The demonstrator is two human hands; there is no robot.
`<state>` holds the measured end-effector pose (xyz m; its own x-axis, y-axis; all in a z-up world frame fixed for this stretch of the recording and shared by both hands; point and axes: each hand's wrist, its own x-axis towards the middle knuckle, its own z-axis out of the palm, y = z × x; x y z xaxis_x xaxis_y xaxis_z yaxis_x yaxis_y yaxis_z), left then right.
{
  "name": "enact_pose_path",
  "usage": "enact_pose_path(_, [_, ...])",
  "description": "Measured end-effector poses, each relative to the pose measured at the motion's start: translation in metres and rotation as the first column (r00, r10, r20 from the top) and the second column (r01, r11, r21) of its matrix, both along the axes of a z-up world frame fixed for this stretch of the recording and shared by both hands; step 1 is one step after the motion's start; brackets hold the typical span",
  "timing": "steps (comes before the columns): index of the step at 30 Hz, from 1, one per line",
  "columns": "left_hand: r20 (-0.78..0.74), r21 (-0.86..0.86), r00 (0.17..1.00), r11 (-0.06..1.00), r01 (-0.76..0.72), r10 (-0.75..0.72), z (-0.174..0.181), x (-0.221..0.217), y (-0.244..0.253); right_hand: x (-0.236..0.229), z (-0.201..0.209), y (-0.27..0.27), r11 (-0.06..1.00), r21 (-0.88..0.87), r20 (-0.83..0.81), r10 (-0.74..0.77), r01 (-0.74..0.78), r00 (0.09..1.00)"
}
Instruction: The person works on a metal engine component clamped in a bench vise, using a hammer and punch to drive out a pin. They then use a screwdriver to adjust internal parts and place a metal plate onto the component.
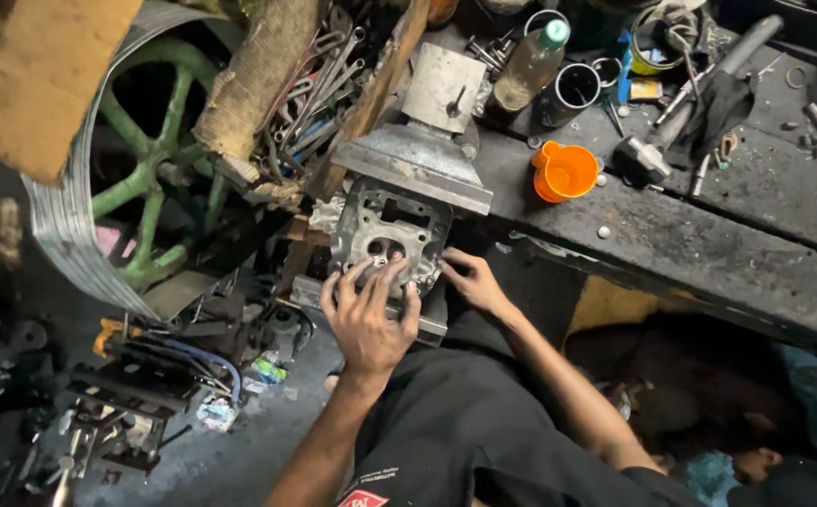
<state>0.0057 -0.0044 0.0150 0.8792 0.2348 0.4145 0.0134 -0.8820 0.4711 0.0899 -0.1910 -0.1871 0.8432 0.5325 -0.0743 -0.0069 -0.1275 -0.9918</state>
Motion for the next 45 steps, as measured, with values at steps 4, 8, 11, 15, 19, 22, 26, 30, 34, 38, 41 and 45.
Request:
enact_pose_path(4, [0.008,-0.017,1.000,1.000,-0.014,0.014,0.000,0.000,0.001,-0.004,-0.049,0.009,0.991,0.093,-0.252,-0.067,0.093,0.965])
enact_pose_path(8, [0.016,-0.034,0.999,0.999,-0.029,0.029,-0.001,0.001,-0.001,0.000,-0.051,0.007,0.996,0.038,-0.307,-0.066,0.082,0.950])
enact_pose_path(11, [0.000,-0.038,0.999,0.999,-0.039,0.039,-0.002,0.000,-0.003,0.000,-0.046,0.012,0.986,0.161,-0.184,-0.016,0.046,0.983])
enact_pose_path(15, [-0.044,-0.007,0.999,1.000,-0.021,0.021,-0.001,0.001,0.000,0.000,-0.047,0.019,1.000,0.003,-0.231,-0.027,0.029,0.973])
enact_pose_path(19, [-0.083,0.018,0.997,1.000,-0.009,0.011,0.001,0.005,-0.002,0.003,-0.051,0.020,0.997,0.050,0.068,0.060,-0.064,0.996])
enact_pose_path(22, [-0.115,-0.012,0.993,1.000,-0.016,0.015,0.001,0.005,-0.001,0.001,-0.055,0.028,0.985,0.151,0.053,0.077,-0.085,0.996])
enact_pose_path(26, [-0.145,-0.030,0.989,0.999,0.012,-0.016,0.007,0.007,0.002,0.002,-0.057,0.034,0.990,0.120,0.035,0.070,-0.073,0.997])
enact_pose_path(30, [-0.122,-0.044,0.992,0.998,0.034,-0.040,0.006,0.006,0.001,0.007,-0.068,0.015,0.986,0.072,-0.018,0.153,-0.151,0.988])
enact_pose_path(34, [-0.054,-0.043,0.998,0.999,0.021,-0.023,0.005,0.001,0.005,0.020,-0.089,0.008,0.989,-0.074,0.087,0.136,-0.130,0.987])
enact_pose_path(38, [-0.004,-0.087,1.000,0.996,-0.027,0.027,-0.006,-0.001,0.005,0.021,-0.119,0.006,0.987,0.124,0.025,0.099,-0.102,0.995])
enact_pose_path(41, [-0.007,-0.093,0.999,0.995,-0.032,0.031,-0.013,-0.003,0.003,0.008,-0.135,0.002,0.990,0.132,-0.040,0.050,-0.044,0.998])
enact_pose_path(45, [-0.084,-0.066,0.996,0.997,-0.040,0.035,-0.014,-0.002,0.007,-0.003,-0.137,0.010,0.993,0.104,-0.090,0.065,-0.055,0.994])
